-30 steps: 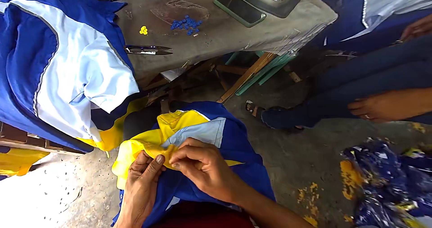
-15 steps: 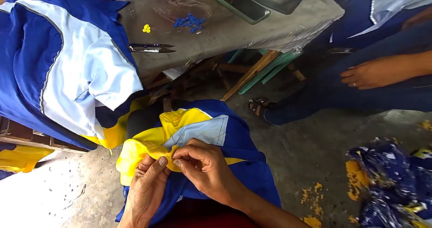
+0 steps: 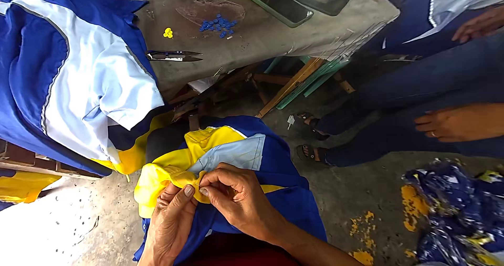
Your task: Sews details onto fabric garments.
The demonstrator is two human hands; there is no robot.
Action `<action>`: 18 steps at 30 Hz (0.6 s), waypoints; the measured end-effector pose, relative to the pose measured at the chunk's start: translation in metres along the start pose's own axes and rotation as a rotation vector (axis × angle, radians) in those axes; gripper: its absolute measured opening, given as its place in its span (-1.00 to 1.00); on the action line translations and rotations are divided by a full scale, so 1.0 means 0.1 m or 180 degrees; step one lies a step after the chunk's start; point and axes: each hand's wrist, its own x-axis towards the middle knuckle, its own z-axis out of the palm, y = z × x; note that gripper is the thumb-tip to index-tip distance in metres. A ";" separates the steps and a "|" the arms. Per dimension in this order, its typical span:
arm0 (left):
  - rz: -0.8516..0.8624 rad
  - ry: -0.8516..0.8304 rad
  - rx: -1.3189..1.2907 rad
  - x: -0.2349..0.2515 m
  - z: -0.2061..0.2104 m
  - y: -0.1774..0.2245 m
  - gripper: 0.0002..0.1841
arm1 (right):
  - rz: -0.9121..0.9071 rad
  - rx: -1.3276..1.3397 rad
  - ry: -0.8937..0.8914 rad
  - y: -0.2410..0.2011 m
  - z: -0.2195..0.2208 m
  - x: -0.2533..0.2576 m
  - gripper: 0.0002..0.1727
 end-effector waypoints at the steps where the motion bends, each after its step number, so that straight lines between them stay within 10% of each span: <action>1: -0.0031 -0.0027 -0.0066 0.00 0.00 0.00 -0.74 | -0.0033 0.0019 0.0005 0.01 0.01 0.00 -0.86; 18: -0.0289 -0.0130 -0.0325 0.00 -0.06 0.01 -0.81 | -0.0321 -0.0217 -0.0107 0.01 -0.03 0.03 -0.85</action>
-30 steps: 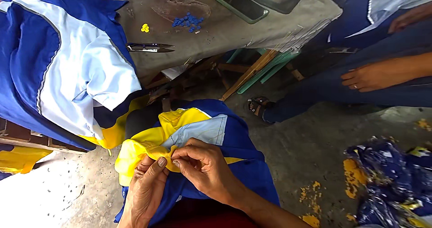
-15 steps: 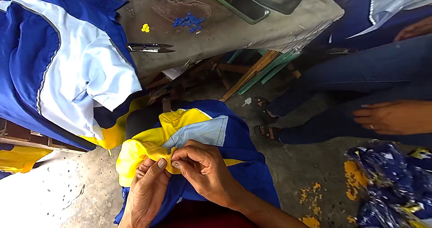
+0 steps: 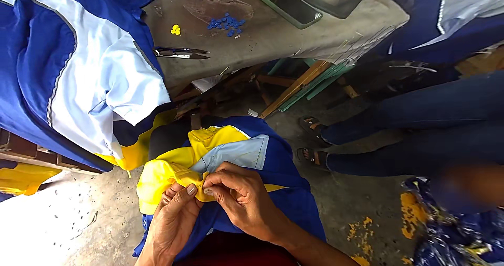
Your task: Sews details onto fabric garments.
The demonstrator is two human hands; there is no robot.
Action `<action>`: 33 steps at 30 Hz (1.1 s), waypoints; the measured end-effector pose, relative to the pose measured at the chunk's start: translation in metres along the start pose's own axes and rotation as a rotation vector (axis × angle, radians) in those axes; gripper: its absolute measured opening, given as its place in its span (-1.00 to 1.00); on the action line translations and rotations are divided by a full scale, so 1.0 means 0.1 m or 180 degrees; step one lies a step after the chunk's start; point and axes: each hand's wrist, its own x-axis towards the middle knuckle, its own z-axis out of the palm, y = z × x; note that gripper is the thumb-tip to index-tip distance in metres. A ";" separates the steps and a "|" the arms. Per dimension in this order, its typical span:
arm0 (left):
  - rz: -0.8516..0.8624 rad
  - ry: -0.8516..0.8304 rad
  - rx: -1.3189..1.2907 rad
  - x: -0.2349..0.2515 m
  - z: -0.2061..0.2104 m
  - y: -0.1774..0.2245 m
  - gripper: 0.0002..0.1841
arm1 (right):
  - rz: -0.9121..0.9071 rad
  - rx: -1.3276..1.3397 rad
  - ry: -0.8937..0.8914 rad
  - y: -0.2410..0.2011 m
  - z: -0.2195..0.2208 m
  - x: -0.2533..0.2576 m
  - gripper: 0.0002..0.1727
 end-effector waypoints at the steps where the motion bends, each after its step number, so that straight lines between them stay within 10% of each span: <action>1: 0.0007 -0.0009 0.0015 0.00 0.00 0.00 -0.81 | 0.0005 -0.0017 -0.0011 0.00 0.00 0.01 -0.85; 27: 0.0144 -0.0090 0.0580 -0.01 0.02 0.01 -0.83 | 0.0495 0.1091 -0.0246 0.03 -0.03 0.17 -0.66; 33: 0.0797 0.0159 0.1737 0.04 0.03 -0.02 -0.84 | -0.0121 -0.0658 -0.0083 -0.14 -0.18 0.13 -0.74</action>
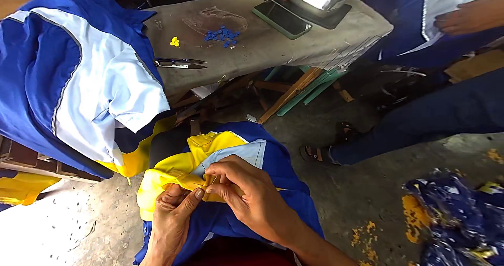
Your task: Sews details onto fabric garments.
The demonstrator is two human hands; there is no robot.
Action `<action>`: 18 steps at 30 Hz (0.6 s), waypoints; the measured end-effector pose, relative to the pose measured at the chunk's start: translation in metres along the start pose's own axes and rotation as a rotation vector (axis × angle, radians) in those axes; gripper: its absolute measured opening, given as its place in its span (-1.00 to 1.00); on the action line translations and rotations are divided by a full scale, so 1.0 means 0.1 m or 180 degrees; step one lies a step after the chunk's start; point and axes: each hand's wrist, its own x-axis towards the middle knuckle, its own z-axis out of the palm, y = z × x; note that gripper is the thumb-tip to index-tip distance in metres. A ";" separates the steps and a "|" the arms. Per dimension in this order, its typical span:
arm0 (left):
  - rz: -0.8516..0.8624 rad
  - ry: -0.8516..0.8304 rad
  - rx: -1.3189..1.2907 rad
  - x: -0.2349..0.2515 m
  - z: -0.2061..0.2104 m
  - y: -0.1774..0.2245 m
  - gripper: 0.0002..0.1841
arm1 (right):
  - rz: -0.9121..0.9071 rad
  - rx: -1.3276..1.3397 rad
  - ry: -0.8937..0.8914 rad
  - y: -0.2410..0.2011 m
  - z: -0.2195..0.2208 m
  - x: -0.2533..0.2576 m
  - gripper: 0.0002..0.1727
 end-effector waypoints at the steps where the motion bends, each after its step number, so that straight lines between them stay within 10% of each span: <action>1: 0.0040 0.0001 0.0093 0.00 0.00 -0.01 -0.84 | -0.0081 -0.0101 0.0037 -0.03 0.00 -0.01 -0.76; 11: 0.0386 0.0042 0.0927 -0.05 -0.02 0.00 -0.93 | -0.0745 -0.0324 0.0123 -0.08 0.32 0.08 -0.78; 18: -0.0309 0.0131 0.0399 0.01 -0.01 0.11 -0.87 | -0.0976 0.1216 -0.1554 -0.17 0.21 -0.04 -0.82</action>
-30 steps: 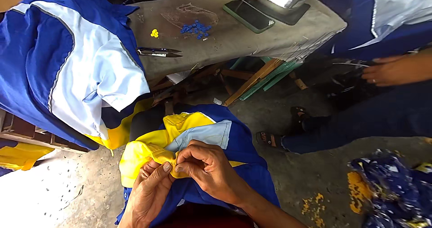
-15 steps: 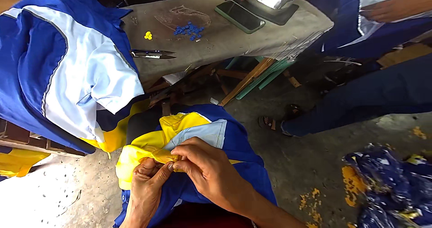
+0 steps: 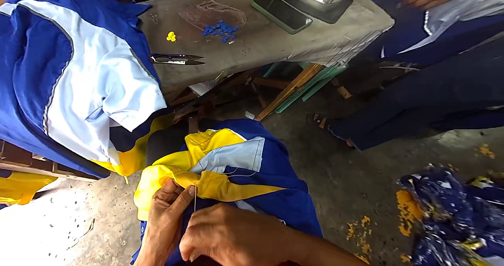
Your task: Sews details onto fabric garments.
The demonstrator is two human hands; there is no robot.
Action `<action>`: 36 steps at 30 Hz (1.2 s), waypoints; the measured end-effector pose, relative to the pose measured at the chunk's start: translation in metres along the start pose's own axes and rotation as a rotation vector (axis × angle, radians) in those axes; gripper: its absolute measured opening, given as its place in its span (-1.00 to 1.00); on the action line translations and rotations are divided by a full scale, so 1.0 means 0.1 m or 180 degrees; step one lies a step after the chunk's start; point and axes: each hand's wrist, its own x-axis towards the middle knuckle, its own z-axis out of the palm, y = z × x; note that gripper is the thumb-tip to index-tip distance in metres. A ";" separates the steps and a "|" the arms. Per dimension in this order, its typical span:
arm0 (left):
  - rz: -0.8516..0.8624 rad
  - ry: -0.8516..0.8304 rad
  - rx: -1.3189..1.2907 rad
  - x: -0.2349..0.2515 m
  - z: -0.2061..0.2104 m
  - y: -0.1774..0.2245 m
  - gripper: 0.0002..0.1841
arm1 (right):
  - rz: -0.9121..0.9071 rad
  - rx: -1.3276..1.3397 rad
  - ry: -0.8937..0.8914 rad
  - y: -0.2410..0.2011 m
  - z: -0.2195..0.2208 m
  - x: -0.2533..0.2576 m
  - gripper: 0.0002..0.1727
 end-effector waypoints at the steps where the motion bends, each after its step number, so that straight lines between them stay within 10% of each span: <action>1: -0.0046 -0.0035 -0.0154 0.00 -0.01 0.00 -0.86 | 0.0100 0.0095 0.0163 0.04 -0.05 -0.05 -0.79; 6: -0.0088 -0.0146 -0.0614 0.03 -0.08 -0.10 -0.77 | 0.0761 -0.0597 0.1121 0.22 -0.24 -0.16 -0.81; 25: 0.0001 -0.0152 -0.0565 0.02 -0.08 -0.11 -0.75 | 0.0890 -0.0960 0.1352 0.22 -0.26 -0.12 -0.80; 36: 0.0063 -0.0367 -0.0451 0.02 -0.11 -0.05 -0.80 | 0.0237 0.1152 0.2161 -0.44 -1.01 -0.55 -0.84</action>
